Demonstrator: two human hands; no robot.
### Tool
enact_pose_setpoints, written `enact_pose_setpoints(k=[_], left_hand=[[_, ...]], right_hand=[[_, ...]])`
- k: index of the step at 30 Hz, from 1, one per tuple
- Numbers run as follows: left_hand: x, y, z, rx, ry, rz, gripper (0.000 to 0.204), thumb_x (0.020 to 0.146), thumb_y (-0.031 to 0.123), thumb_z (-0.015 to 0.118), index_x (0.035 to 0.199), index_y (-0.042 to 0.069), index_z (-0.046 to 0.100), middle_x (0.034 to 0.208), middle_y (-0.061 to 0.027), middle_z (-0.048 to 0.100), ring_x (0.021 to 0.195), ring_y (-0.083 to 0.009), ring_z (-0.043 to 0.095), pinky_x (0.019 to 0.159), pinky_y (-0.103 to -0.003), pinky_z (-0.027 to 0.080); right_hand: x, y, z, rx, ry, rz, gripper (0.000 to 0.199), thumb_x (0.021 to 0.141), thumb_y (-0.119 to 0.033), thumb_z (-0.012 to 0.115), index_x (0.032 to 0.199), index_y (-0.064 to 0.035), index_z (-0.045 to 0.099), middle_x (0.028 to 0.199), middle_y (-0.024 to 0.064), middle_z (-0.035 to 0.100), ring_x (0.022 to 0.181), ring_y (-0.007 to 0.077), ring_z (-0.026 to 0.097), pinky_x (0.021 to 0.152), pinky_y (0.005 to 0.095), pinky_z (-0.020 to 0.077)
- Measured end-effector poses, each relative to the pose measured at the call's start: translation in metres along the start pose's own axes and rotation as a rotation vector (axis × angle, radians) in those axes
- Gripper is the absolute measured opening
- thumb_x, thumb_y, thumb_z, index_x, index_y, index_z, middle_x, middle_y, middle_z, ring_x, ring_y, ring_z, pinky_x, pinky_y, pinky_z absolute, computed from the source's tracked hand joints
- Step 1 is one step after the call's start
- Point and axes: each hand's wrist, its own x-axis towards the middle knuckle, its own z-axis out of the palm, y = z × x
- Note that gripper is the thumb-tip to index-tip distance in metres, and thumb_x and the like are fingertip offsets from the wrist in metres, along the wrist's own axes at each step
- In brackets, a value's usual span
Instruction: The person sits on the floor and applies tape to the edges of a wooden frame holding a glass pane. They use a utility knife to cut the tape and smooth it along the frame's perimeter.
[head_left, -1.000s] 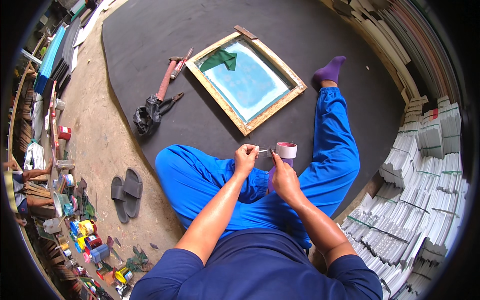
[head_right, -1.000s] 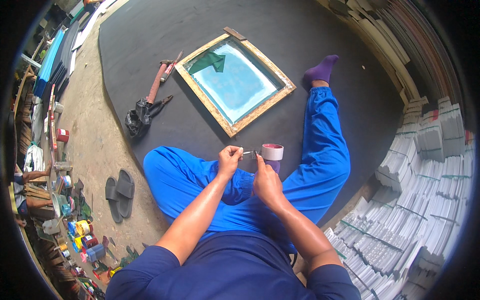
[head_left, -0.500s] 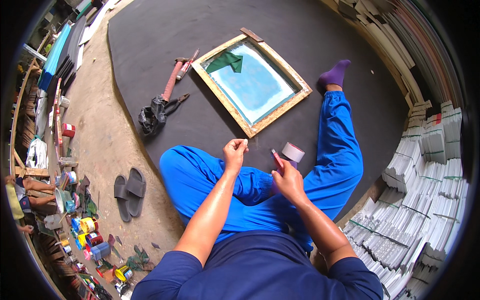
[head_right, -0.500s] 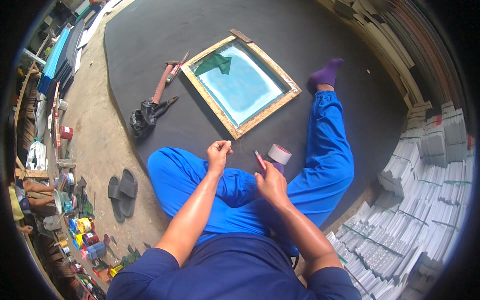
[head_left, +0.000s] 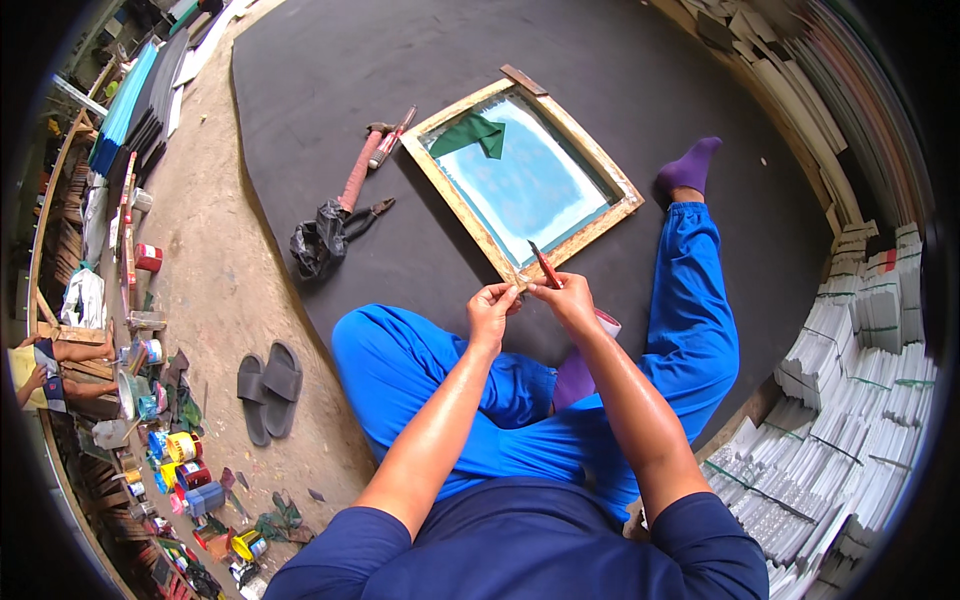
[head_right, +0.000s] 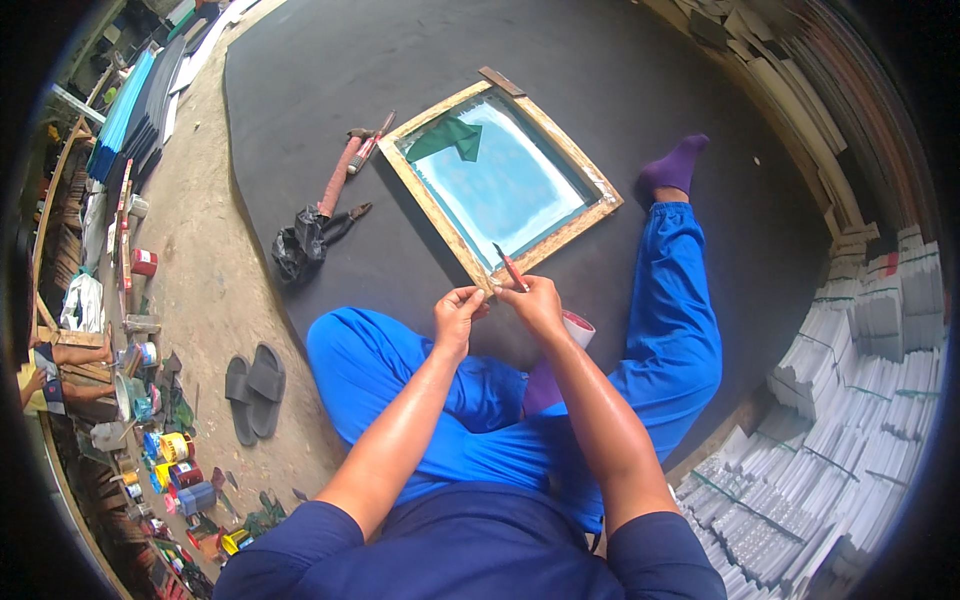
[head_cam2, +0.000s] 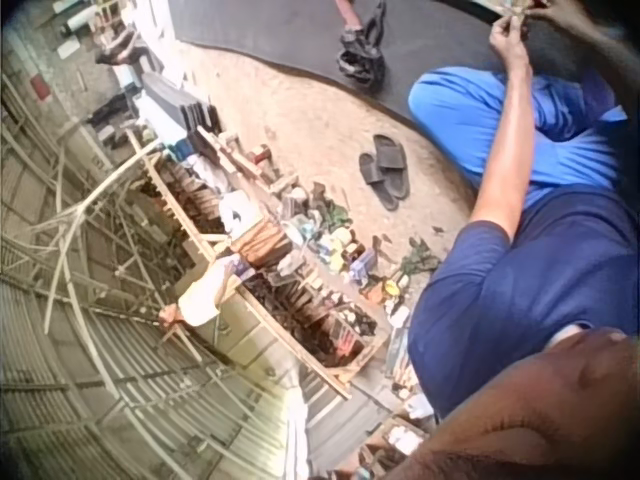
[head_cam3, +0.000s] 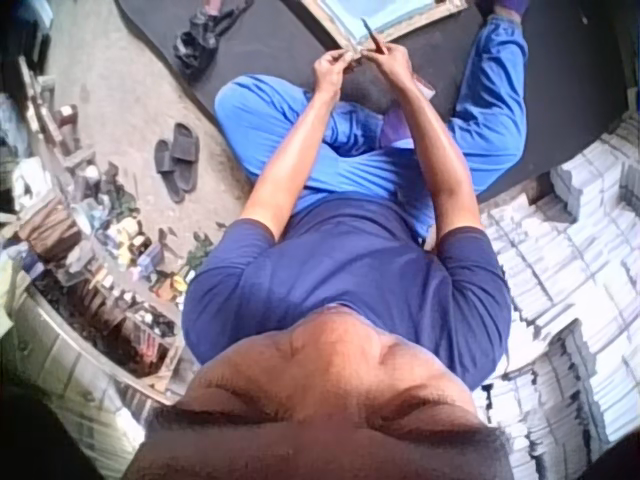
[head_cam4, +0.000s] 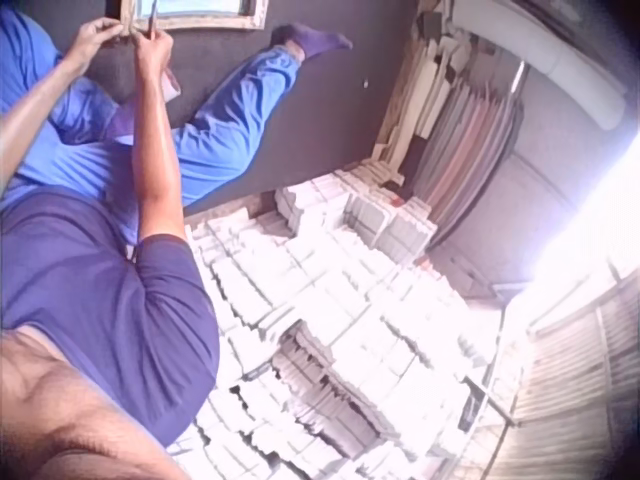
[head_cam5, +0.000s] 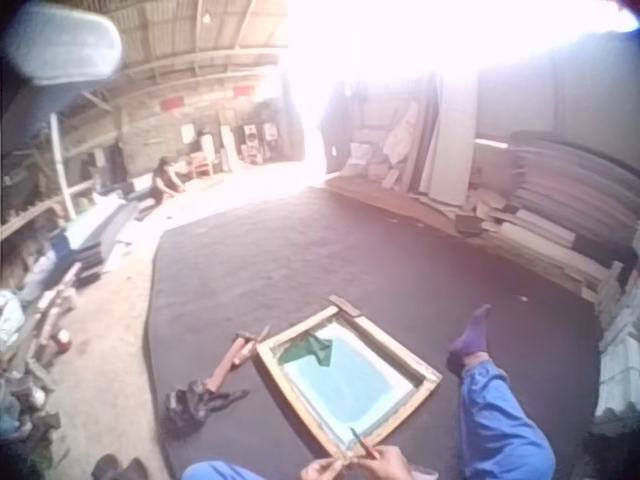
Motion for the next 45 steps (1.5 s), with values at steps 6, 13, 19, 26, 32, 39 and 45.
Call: enact_pose_setpoints(k=[6, 13, 19, 26, 32, 39, 45], left_hand=[[0.020, 0.003, -0.002, 0.086, 0.024, -0.046, 0.020, 0.095, 0.013, 0.077, 0.108, -0.001, 0.071, 0.089, -0.0068, 0.074, 0.078, -0.0136, 0.071, 0.071, -0.028, 0.058], [0.038, 0.004, -0.001, 0.323, 0.171, -0.003, 0.024, 0.090, 0.008, 0.079, 0.109, -0.005, 0.075, 0.089, -0.0086, 0.076, 0.073, -0.0106, 0.067, 0.068, -0.025, 0.055], [0.037, 0.006, 0.008, 0.415, 0.217, 0.000, 0.024, 0.087, 0.007, 0.081, 0.106, -0.007, 0.075, 0.088, -0.0101, 0.077, 0.070, -0.0106, 0.067, 0.064, -0.024, 0.055], [0.038, -0.003, 0.008, 0.368, 0.236, 0.027, 0.024, 0.087, 0.004, 0.079, 0.107, -0.009, 0.072, 0.087, -0.0103, 0.076, 0.068, -0.0113, 0.068, 0.063, -0.024, 0.055], [0.038, -0.002, 0.013, 0.298, 0.247, 0.022, 0.023, 0.087, 0.003, 0.079, 0.106, -0.008, 0.072, 0.088, -0.0103, 0.076, 0.067, -0.0112, 0.068, 0.062, -0.024, 0.055], [0.034, 0.007, 0.016, 0.276, 0.264, 0.037, 0.035, 0.086, -0.001, 0.079, 0.114, -0.003, 0.058, 0.085, -0.0117, 0.074, 0.067, -0.0132, 0.068, 0.057, -0.025, 0.053], [0.046, -0.008, 0.001, 0.462, 0.201, 0.184, 0.042, 0.083, 0.000, 0.081, 0.114, 0.000, 0.054, 0.084, -0.0110, 0.073, 0.074, -0.0156, 0.070, 0.065, -0.028, 0.054]], right_hand=[[0.026, -0.004, 0.005, -0.072, -0.021, 0.000, 0.030, 0.082, -0.027, 0.082, 0.101, -0.0035, 0.080, 0.085, 0.0129, 0.077, 0.081, 0.0209, 0.073, 0.076, 0.0373, 0.0536], [0.035, -0.035, 0.010, -0.338, -0.008, 0.033, 0.029, 0.083, -0.030, 0.078, 0.102, -0.0085, 0.081, 0.094, 0.0174, 0.078, 0.092, 0.0340, 0.075, 0.082, 0.0450, 0.0553], [0.044, -0.034, 0.013, -0.465, 0.005, 0.038, 0.025, 0.085, -0.030, 0.076, 0.102, -0.0122, 0.081, 0.098, 0.0175, 0.077, 0.098, 0.0374, 0.073, 0.086, 0.0480, 0.0549], [0.046, -0.033, 0.011, -0.496, -0.020, 0.008, 0.027, 0.085, -0.033, 0.076, 0.100, -0.0112, 0.080, 0.098, 0.0189, 0.077, 0.099, 0.0387, 0.073, 0.086, 0.0495, 0.0548], [0.047, -0.038, 0.007, -0.484, -0.040, -0.002, 0.028, 0.086, -0.034, 0.075, 0.101, -0.0098, 0.080, 0.097, 0.0193, 0.077, 0.098, 0.0385, 0.073, 0.085, 0.0494, 0.0549], [0.047, -0.037, 0.005, -0.503, -0.039, -0.014, 0.029, 0.086, -0.035, 0.076, 0.100, -0.0107, 0.080, 0.093, 0.0161, 0.077, 0.094, 0.0346, 0.074, 0.082, 0.0466, 0.0551], [0.050, -0.033, 0.010, -0.541, -0.007, -0.026, 0.028, 0.086, -0.036, 0.076, 0.095, -0.0100, 0.079, 0.091, 0.0151, 0.077, 0.093, 0.0354, 0.074, 0.081, 0.0470, 0.0550]])
